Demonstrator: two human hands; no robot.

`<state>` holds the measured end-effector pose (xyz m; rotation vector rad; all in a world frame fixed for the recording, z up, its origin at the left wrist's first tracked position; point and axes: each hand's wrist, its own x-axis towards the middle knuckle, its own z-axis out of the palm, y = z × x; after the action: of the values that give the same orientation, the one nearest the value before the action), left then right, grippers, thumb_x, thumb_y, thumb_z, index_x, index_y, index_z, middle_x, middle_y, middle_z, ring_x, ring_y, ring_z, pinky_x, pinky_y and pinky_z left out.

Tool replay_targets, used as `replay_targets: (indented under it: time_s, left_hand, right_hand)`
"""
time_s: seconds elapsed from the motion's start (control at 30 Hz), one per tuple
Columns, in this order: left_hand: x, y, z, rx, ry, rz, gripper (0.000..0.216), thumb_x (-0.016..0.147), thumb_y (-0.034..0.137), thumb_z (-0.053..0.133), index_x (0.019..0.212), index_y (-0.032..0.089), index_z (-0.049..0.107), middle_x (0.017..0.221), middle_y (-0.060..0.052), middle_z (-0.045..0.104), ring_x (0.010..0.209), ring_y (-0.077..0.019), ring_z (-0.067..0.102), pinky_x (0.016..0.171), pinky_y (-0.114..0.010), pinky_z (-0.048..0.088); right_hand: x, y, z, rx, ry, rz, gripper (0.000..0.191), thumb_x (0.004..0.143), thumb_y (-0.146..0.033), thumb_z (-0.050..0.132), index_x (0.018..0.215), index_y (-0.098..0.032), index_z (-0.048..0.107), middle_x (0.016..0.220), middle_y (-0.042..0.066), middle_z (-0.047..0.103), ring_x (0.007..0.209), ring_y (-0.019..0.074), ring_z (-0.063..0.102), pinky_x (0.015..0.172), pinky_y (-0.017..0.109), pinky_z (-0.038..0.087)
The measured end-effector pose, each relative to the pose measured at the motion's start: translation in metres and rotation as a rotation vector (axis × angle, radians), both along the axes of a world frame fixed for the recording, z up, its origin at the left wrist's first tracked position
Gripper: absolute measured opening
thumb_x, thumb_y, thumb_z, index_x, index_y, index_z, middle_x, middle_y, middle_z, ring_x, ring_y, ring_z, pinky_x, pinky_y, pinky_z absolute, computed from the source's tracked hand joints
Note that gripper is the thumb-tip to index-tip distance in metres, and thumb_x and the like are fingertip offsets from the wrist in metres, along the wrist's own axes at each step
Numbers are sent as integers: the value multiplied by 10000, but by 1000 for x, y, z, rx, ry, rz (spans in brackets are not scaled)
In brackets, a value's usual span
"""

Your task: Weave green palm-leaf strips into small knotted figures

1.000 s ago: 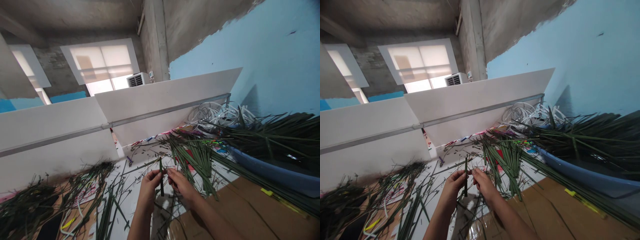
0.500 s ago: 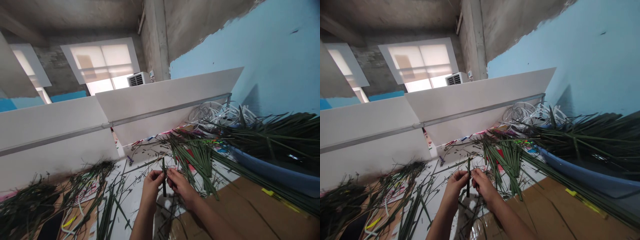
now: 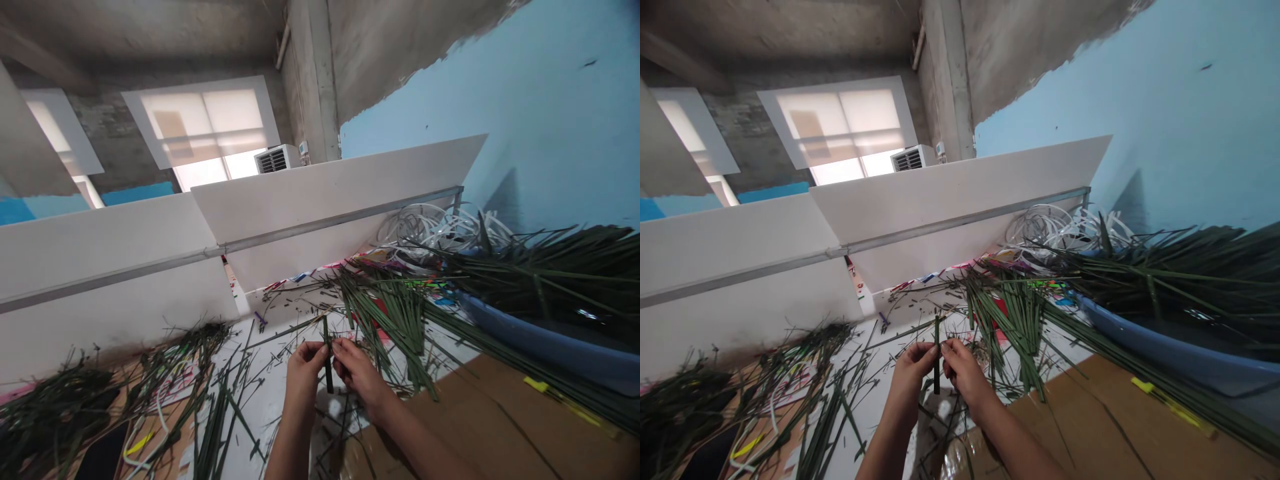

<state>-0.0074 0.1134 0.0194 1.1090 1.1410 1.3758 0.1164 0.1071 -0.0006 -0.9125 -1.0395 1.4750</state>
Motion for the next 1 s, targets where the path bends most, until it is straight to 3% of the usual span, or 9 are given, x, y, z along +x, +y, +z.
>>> replay_targets:
  time_s: [0.33,0.63,1.0]
  left_hand:
    - [-1,1,0,1,30,8,309,554,416,834,651,160,691,627,-15,656,595,-155,557,598,-265,408]
    - [-2,0,0,11,23,19,243,575,356,820,656,159,702,622,-18,675,606,-165,582,621,-277,443]
    - [8,-1,-7,-12,-38,18,235,539,300,852,636,151,698,614,-7,668,607,-148,578,637,-270,443]
  right_hand:
    - [-3,1,-6,17,11,-49,489,706,-684,679,804,-225,541,567,-70,403,500,102,291,479,240,144]
    - [-7,3,-9,126,29,-136,409,731,-604,695,737,-223,548,564,-68,397,539,125,343,526,259,242]
    - [-5,7,-12,105,-2,-163,477,715,-673,668,688,-225,506,539,-72,382,504,114,301,485,256,200]
